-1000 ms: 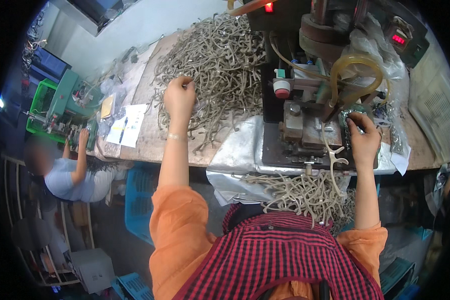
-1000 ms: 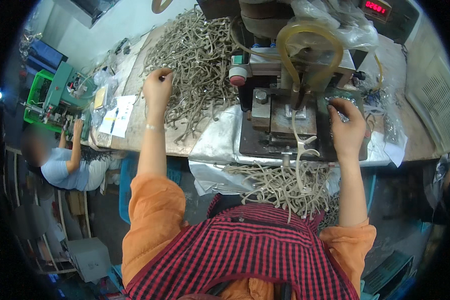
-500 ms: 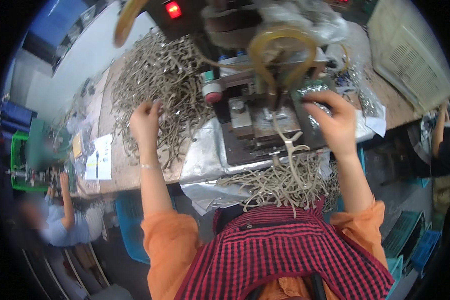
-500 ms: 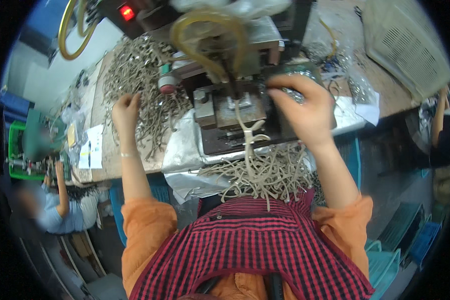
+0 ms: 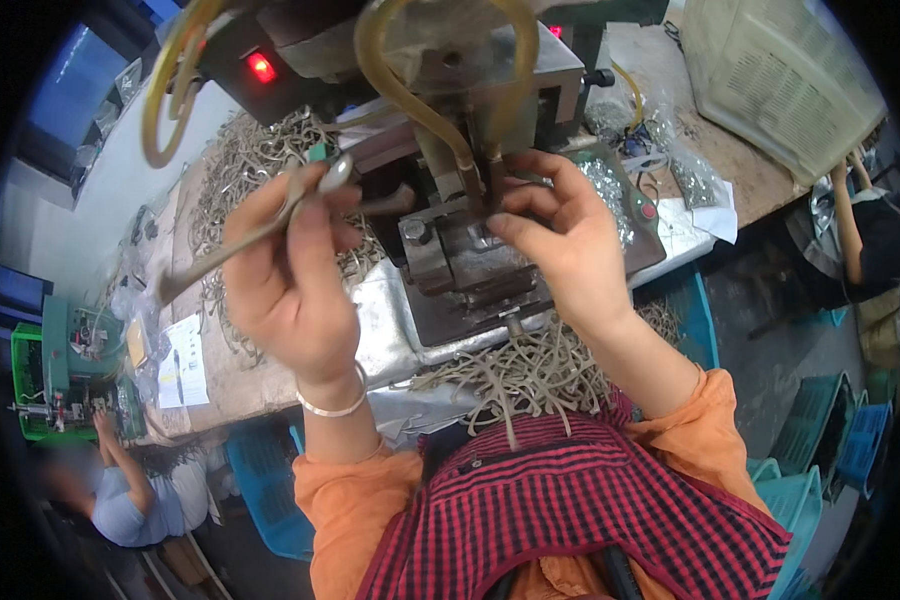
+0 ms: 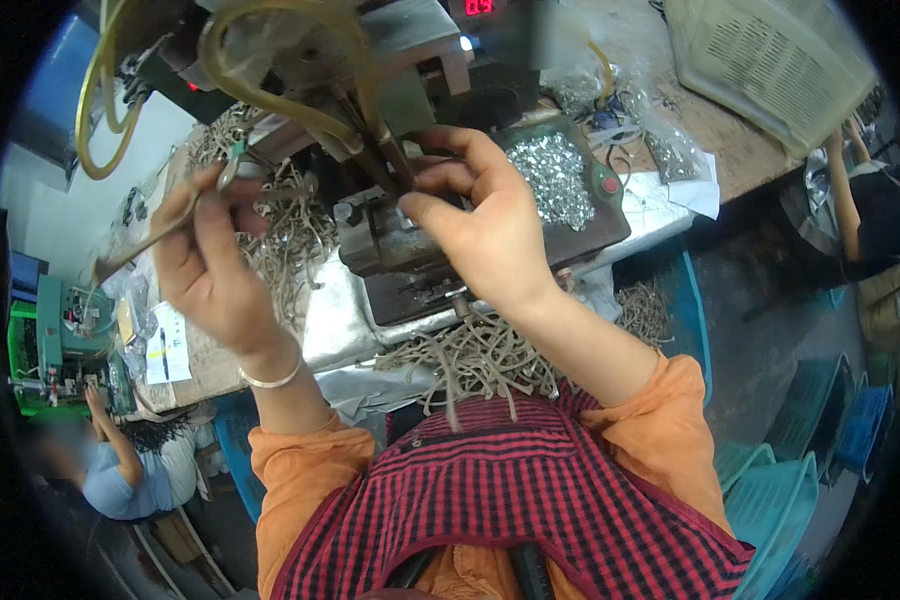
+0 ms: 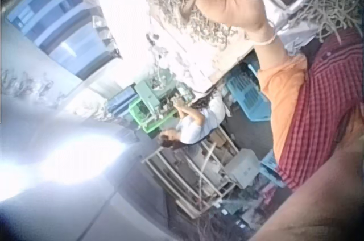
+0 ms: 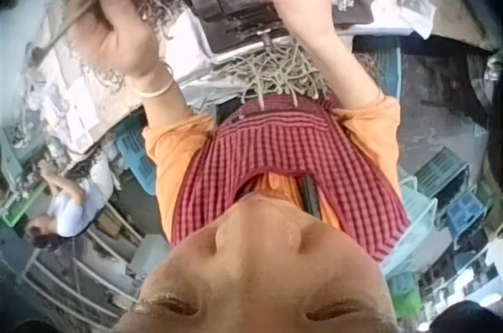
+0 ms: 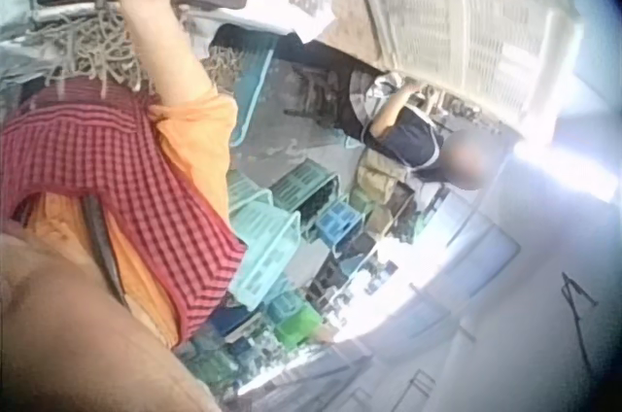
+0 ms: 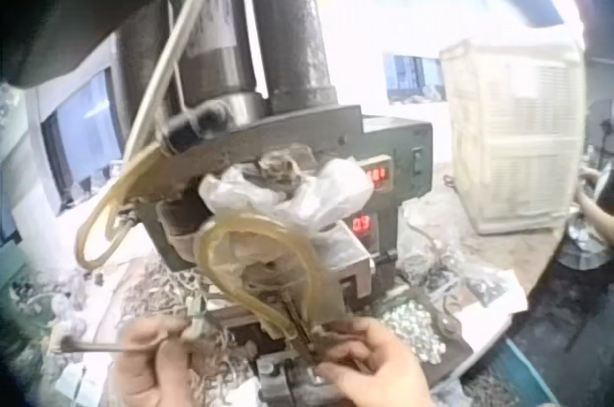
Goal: The person repeatedly picks up small metal pins and wire segments, inserts them into a press machine, and removes the assembled units. The person also gathers and repositions loose wire segments on the worktable to maintain a steady supply for the machine.
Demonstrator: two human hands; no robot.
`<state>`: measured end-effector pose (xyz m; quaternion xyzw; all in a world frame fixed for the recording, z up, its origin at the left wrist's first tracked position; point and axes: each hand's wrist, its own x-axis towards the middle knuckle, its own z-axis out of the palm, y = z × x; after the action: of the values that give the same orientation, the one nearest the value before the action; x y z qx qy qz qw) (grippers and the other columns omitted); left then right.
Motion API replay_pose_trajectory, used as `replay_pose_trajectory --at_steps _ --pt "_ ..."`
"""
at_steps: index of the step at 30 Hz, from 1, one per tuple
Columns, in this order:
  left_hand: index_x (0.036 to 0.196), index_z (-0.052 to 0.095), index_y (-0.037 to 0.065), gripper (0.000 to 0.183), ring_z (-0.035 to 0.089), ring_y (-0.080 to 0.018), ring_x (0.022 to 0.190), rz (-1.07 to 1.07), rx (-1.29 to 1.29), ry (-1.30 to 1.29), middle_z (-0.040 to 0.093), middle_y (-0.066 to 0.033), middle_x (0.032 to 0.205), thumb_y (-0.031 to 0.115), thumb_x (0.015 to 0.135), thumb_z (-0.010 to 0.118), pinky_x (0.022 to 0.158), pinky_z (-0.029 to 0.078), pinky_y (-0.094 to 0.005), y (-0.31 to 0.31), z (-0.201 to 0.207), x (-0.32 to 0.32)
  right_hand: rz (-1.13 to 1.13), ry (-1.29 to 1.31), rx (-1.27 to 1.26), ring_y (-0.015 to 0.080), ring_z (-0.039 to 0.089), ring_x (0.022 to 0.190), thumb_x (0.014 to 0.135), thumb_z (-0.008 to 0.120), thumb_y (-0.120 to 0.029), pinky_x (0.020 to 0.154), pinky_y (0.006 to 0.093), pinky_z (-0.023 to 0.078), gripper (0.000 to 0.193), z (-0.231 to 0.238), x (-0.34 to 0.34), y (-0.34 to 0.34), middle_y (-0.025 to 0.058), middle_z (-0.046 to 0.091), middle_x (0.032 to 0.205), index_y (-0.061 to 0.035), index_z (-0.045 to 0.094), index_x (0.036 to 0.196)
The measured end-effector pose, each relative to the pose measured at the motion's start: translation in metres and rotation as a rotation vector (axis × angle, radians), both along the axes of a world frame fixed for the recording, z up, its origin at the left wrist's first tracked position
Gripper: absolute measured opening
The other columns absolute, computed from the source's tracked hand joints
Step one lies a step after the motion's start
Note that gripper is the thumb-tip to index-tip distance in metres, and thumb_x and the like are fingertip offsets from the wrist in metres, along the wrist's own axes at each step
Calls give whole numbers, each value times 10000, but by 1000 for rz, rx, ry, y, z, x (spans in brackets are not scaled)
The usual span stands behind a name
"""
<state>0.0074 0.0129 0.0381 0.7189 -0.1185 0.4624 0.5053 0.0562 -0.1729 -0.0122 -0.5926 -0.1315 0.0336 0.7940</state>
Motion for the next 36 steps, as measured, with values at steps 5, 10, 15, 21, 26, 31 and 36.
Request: replay_pose_trajectory --at_steps 5,10,15,21,26,31,36 --pt "1299 516 -38 314 609 -144 535 -843 -444 739 698 -164 806 172 1075 449 449 470 -229 -16 -2 -48 -249 -500 -679 340 621 1202 809 746 -107 1050 415 472 272 -20 15 -52 163 688 1214 -38 728 1072" --pt "1320 539 -82 392 521 -124 411 -988 -1009 1281 673 -143 707 166 1091 341 365 410 -217 -48 -24 -29 -523 -552 -1247 406 539 1289 798 775 -135 1073 461 435 216 -106 49 -96 206 648 1274 -67 725 997" --pt "1326 574 -41 395 545 -101 453 -932 -1101 1282 663 -60 711 215 1085 395 396 424 -198 -61 -29 -25 -548 -497 -1091 390 609 1148 788 766 -123 980 465 484 198 -101 59 -101 185 676 1145 -56 706 965" --pt "1283 626 -9 358 447 -61 471 -804 -1142 1235 554 34 671 203 1043 465 406 376 -211 -69 -33 -19 -124 -792 -1381 325 573 1192 775 707 -209 858 444 546 240 -109 66 -64 113 609 1240 -103 706 991" --pt "1259 614 0 345 454 -82 346 -553 -1217 1105 558 18 622 226 1060 445 285 408 -220 -89 -47 -23 -465 -732 -1077 304 627 939 820 670 -146 747 425 499 88 -127 96 -90 75 649 923 -90 683 887" --pt "1259 616 -1 336 577 -115 541 -740 -710 994 651 -25 773 241 1048 516 490 505 -244 -23 -80 -24 -543 -468 -830 340 649 953 847 684 -136 818 460 510 103 -114 75 -79 117 682 920 -81 717 928" --pt "1242 629 -4 329 622 -132 645 -16 -224 635 684 -47 843 243 1039 550 590 528 -258 185 -101 -27 -428 -153 -845 323 686 1036 885 690 -163 927 418 542 213 -56 49 -68 150 726 1075 -100 756 1078"
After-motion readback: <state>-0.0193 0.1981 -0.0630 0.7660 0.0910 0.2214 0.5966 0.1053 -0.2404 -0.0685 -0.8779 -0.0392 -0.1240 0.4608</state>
